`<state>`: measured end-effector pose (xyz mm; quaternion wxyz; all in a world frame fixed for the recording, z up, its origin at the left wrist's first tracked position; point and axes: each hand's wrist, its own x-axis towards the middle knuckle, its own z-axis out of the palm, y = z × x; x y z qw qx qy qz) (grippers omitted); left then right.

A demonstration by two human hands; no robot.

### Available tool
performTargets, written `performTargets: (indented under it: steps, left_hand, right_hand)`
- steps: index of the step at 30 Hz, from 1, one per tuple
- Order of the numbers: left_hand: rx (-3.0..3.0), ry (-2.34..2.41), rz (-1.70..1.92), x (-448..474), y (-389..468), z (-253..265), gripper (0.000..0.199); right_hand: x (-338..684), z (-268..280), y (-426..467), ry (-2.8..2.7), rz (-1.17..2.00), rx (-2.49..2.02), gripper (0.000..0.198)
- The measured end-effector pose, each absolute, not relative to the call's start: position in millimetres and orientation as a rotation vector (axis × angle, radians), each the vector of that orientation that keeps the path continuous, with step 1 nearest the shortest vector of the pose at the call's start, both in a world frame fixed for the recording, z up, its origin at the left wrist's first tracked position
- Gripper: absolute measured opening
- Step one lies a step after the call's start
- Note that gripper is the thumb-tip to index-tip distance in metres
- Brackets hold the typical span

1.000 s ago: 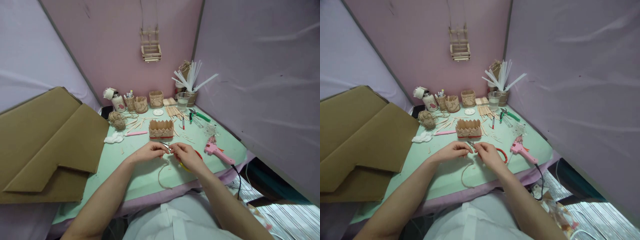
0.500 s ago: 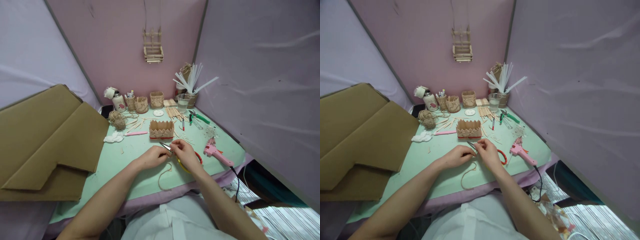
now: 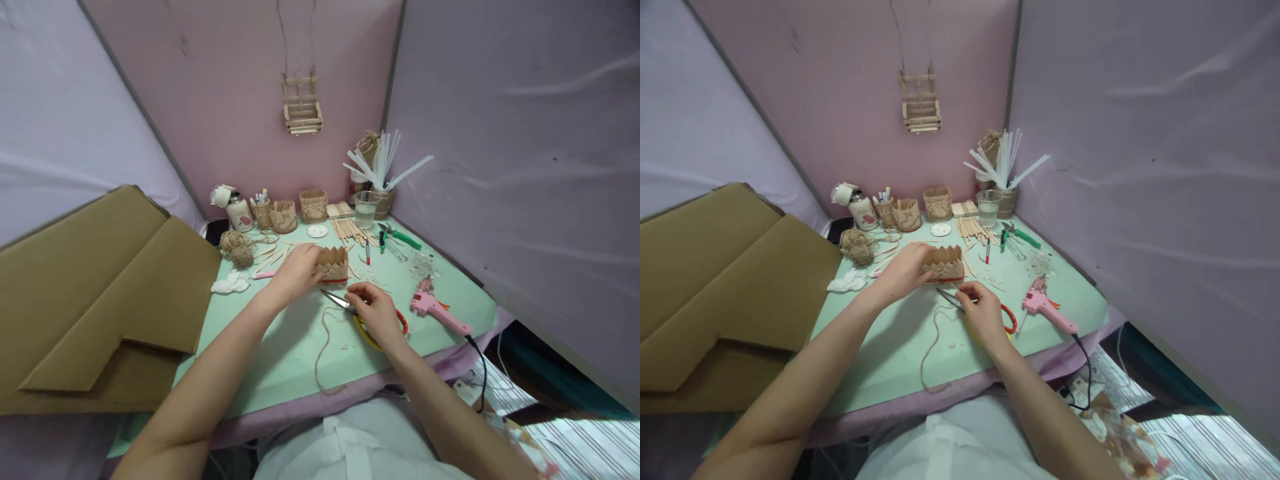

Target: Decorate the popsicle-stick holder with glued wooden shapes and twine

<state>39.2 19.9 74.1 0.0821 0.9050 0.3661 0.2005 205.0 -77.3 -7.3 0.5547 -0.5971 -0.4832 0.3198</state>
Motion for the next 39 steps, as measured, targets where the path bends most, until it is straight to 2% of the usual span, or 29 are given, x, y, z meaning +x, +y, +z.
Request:
performTargets:
  steps: [4, 7, 9, 13, 16, 20, 24, 39]
  left_hand:
    - [2.749, 1.101, 0.115, 71.3, 40.1, 76.5, 0.028]
    - [2.703, 1.089, -0.025, 89.4, 53.7, 70.7, 0.014]
    - [2.667, 1.041, -0.043, 94.7, 63.2, 69.2, 0.011]
    - [2.582, 0.987, 0.062, 86.2, 80.5, 85.0, 0.011]
    - [2.326, 1.025, 0.223, 68.1, 80.4, 105.5, 0.021]
    - [1.622, 1.027, 0.550, 46.1, 50.1, 109.9, 0.034]
    - [1.268, 0.914, 0.733, 33.6, 8.6, 89.6, 0.042]
    - [1.131, 0.726, 0.812, 19.5, -35.2, 72.5, 0.041]
  right_hand:
    - [206.2, -8.1, -78.4, -1.161, 0.733, -1.420, 0.018]
    - [209.7, -5.3, -80.4, -1.166, 0.702, -1.433, 0.016]
    - [212.5, -2.1, -80.7, -1.155, 0.681, -1.423, 0.016]
    - [215.4, 9.7, -77.6, -1.114, 0.680, -1.351, 0.018]
    - [213.2, 27.1, -75.1, -1.098, 0.643, -1.288, 0.017]
    - [203.1, 51.0, -75.1, -1.175, 0.310, -1.216, 0.013]
    - [189.0, 54.5, -75.9, -1.339, -0.010, -1.070, 0.008]
    - [169.3, 37.6, -84.2, -1.510, -0.252, -1.187, 0.008]
